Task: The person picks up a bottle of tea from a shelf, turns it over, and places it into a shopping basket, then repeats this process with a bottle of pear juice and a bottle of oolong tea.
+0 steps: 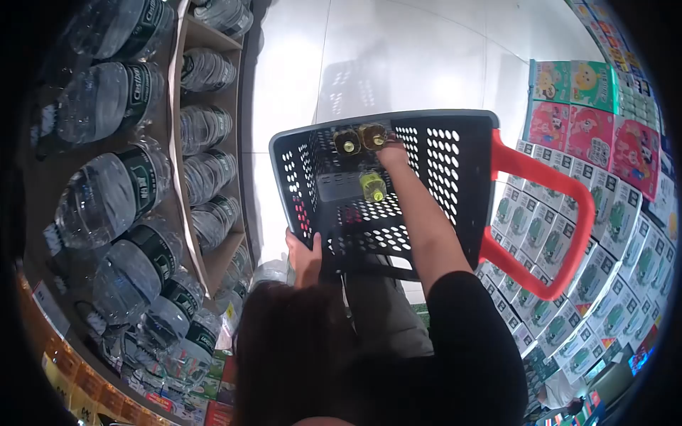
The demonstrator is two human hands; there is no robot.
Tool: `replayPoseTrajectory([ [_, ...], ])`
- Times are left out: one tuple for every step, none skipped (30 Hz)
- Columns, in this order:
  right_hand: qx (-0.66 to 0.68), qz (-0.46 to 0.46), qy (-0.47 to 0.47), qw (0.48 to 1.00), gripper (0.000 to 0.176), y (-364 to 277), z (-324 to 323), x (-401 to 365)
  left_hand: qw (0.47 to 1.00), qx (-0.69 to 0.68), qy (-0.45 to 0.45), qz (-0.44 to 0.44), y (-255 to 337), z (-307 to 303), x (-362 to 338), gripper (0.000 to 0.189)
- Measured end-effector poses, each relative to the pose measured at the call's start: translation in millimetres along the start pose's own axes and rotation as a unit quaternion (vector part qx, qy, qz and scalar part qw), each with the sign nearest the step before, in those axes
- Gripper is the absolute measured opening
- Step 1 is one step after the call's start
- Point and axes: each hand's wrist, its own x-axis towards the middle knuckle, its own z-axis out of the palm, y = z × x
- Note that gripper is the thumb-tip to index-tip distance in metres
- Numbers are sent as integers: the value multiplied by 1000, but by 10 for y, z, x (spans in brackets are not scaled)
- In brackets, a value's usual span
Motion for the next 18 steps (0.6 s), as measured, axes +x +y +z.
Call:
replayPoseTrajectory([
  [-18, -3, -28, 999, 58, -131, 28, 147, 999, -18, -27, -12, 64, -62, 34, 78],
  [-20, 7, -37, 999, 55, -231, 45, 238, 998, -36, -52, -24, 127, -140, 60, 79],
  [-24, 18, -48, 998, 54, -392, -104, 203, 995, -54, -77, -37, 163, -199, 66, 79],
  [-32, 30, -55, 998, 51, -572, -285, 76, 995, -54, -76, -19, 149, -209, 77, 80],
  [-56, 21, -70, 996, 49, -552, -195, 184, 995, -45, -86, -37, 202, -244, 95, 80],
  [-73, -11, -58, 996, 48, -395, 14, 362, 993, -36, -95, -52, 271, -282, 122, 81],
  [-90, -43, -43, 994, 47, -237, 248, 553, 992, -30, -102, -66, 329, -307, 126, 81],
  [-72, -58, -89, 992, 44, -551, -193, 263, 989, -14, -111, -101, 378, -311, 154, 82],
  [-121, -78, 49, 988, 46, -334, 193, 376, 994, -33, -92, -57, 383, -288, 231, 83],
  [-70, 5, 41, 997, 44, -327, 190, 292, 995, -47, -82, -16, 288, -244, 230, 84],
  [-87, -14, 9, 996, 45, -274, 117, 176, 995, -59, -76, 23, 178, -215, 192, 85],
  [-118, -26, -62, 991, 45, -251, -55, -25, 992, -58, -107, 12, 135, -197, 230, 85],
  [-97, -31, -53, 993, 43, -212, -133, -223, 995, 22, -94, 17, 119, -241, 164, 85],
  [-76, -38, -37, 996, 41, -178, -277, -413, 992, 97, -75, 26, 158, -276, 118, 85],
  [-58, -70, 71, 993, 40, -57, -273, -587, 984, 167, -52, 34, 251, -324, 81, 85],
  [-76, -79, 62, 992, 42, -51, -472, -834, 984, 158, -79, 19, 297, -440, -6, 83],
  [-96, -100, 26, 990, 45, -73, -731, -1118, 985, 141, -92, 20, 380, -563, -157, 81],
  [-96, -134, 37, 986, 45, -35, -905, -1368, 987, 125, -102, 19, 450, -713, -332, 80],
])
